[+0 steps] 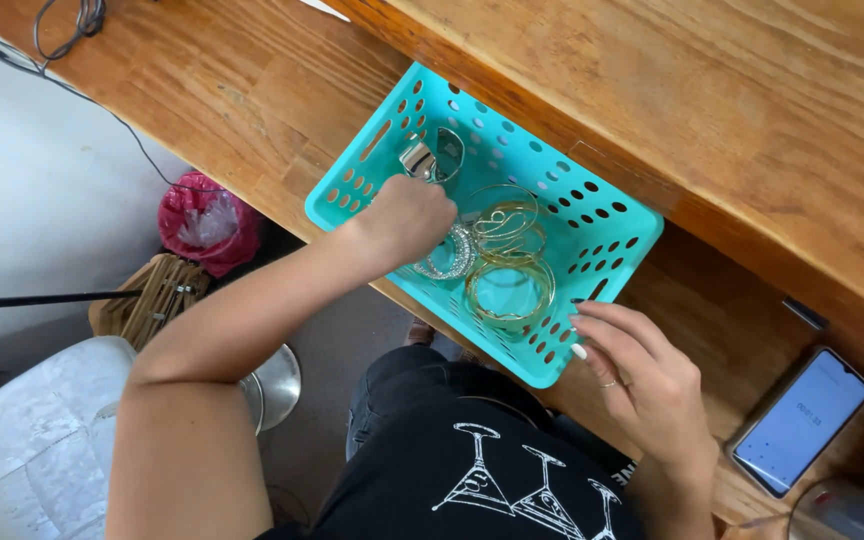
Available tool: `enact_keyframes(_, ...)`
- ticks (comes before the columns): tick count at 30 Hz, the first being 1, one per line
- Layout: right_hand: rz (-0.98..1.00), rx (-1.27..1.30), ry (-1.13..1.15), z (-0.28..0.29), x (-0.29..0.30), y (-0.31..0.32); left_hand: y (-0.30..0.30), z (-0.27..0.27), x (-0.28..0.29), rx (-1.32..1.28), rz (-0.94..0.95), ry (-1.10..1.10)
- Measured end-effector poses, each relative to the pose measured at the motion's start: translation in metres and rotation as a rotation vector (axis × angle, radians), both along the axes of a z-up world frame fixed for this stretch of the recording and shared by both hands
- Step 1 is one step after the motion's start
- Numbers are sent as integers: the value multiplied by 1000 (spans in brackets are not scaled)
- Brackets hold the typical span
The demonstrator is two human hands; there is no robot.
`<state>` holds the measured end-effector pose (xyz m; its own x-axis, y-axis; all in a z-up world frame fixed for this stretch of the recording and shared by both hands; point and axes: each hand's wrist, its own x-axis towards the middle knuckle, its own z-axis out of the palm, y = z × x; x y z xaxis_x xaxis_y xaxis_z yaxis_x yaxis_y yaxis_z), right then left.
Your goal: The person is taking various bracelets out of a blue plastic basket and arranging them neatly on a wooden table surface.
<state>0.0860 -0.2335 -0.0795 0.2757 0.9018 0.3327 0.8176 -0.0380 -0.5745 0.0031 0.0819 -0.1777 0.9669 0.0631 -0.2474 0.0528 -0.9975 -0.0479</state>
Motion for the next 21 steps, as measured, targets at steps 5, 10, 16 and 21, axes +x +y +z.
enact_keyframes(5, -126, 79, 15, -7, -15, -8, -21, -14, 26, 111, 45, 343)
enact_keyframes(10, -142, 98, -24, -11, -18, -15, -25, -61, 29, 161, 86, 111)
enact_keyframes(16, -181, 147, -67, -10, -19, -21, -29, -10, -2, 271, 205, -104)
enact_keyframes(21, -272, 178, -57, -6, -22, -21, -40, 94, -49, 425, 251, -451)
